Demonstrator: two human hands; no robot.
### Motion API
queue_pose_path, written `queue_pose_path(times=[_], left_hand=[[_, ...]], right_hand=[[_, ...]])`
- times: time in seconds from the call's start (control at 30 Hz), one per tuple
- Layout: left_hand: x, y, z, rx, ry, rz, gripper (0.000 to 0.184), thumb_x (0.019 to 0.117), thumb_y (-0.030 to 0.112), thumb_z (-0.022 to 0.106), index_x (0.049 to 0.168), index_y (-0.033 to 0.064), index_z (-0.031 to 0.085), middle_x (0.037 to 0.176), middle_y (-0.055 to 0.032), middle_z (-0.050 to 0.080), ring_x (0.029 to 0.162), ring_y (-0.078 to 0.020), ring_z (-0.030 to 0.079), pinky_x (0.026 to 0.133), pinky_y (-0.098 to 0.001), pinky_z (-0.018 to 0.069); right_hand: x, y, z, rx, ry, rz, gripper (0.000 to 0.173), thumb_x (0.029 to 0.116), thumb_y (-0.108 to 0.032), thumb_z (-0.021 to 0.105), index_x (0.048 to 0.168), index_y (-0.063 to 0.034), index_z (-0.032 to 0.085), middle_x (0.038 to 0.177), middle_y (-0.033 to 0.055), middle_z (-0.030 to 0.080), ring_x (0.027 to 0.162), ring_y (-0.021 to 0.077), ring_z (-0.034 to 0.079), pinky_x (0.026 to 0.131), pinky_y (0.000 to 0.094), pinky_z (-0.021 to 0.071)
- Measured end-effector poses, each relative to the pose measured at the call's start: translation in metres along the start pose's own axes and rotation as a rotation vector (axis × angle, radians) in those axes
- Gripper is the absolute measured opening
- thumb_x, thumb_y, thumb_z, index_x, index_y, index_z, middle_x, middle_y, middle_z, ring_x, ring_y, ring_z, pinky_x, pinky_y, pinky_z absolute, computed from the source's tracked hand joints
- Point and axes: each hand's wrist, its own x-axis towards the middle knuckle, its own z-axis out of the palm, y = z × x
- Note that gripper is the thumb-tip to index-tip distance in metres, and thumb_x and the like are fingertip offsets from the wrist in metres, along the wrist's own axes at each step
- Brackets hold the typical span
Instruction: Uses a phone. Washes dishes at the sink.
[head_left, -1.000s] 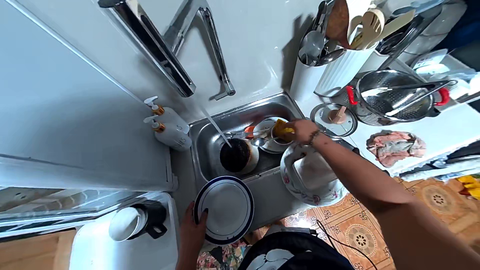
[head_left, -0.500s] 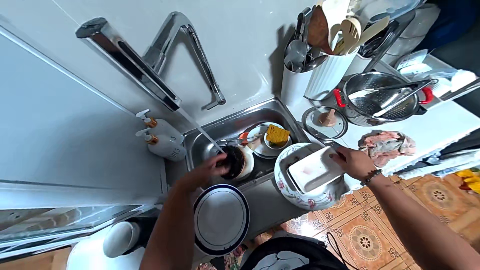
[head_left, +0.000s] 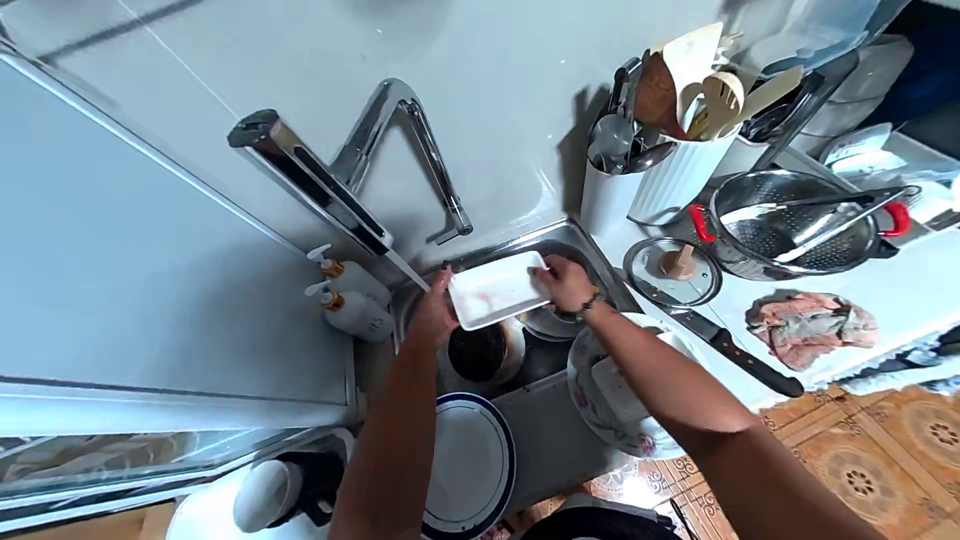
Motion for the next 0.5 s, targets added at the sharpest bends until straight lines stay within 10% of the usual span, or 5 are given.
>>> queue_pose_path(times=[0.17, 0.23, 0.3, 0.43, 0.5], left_hand=[[-0.018, -0.018, 0.009, 0.058, 0.499, -0.137, 0.057, 0.0980, 0.058, 0.055, 0.139, 0.0188, 0.056, 0.125, -0.0129, 0.067, 0.109, -0.0331, 0.068, 0.081, -0.0630, 0.0597], [-0.016, -0.029, 0.021, 0.206, 0.638, -0.086, 0.059, 0.0972, 0.059, 0.057, 0.142, 0.0204, 0.054, 0.127, -0.0115, 0.066, 0.111, -0.0291, 0.067, 0.083, -0.0591, 0.0596], [-0.017, -0.031, 0.031, 0.247, 0.696, -0.055, 0.058, 0.0985, 0.058, 0.056, 0.141, 0.0180, 0.055, 0.126, -0.0111, 0.066, 0.112, -0.0265, 0.066, 0.088, -0.0549, 0.0590], [-0.018, -0.040, -0.018, 0.245, 0.690, -0.038, 0.047, 0.1012, 0.049, 0.053, 0.127, 0.0109, 0.064, 0.107, -0.0083, 0.070, 0.094, -0.0187, 0.067, 0.080, -0.0419, 0.0579], [-0.023, -0.028, -0.026, 0.202, 0.719, -0.046, 0.046, 0.0993, 0.042, 0.056, 0.129, 0.0082, 0.062, 0.111, -0.0104, 0.069, 0.097, -0.0197, 0.068, 0.083, -0.0434, 0.0591]], right_hand=[[0.046, 0.009, 0.130, -0.200, 0.021, 0.060, 0.045, 0.0978, -0.048, 0.058, 0.123, -0.0118, 0.067, 0.108, 0.0134, 0.073, 0.100, 0.0302, 0.071, 0.087, 0.0581, 0.0582], [0.028, -0.033, 0.148, -0.254, -0.084, 0.141, 0.080, 0.0969, -0.049, 0.058, 0.156, 0.0009, 0.036, 0.156, 0.0279, 0.041, 0.141, 0.0452, 0.045, 0.112, 0.0659, 0.0400], [0.002, -0.086, 0.151, -0.297, -0.313, 0.105, 0.078, 0.1014, -0.049, 0.052, 0.154, 0.0066, 0.036, 0.162, 0.0304, 0.029, 0.150, 0.0471, 0.029, 0.121, 0.0660, 0.0254], [-0.014, -0.074, 0.223, -0.072, -0.362, -0.412, 0.038, 0.1065, -0.035, 0.043, 0.131, -0.0185, 0.067, 0.128, 0.0025, 0.070, 0.123, 0.0182, 0.064, 0.110, 0.0495, 0.0480], [-0.022, -0.050, 0.215, -0.016, -0.393, -0.650, 0.044, 0.1078, -0.026, 0.036, 0.144, -0.0283, 0.060, 0.150, -0.0125, 0.057, 0.143, 0.0057, 0.046, 0.126, 0.0444, 0.0288]])
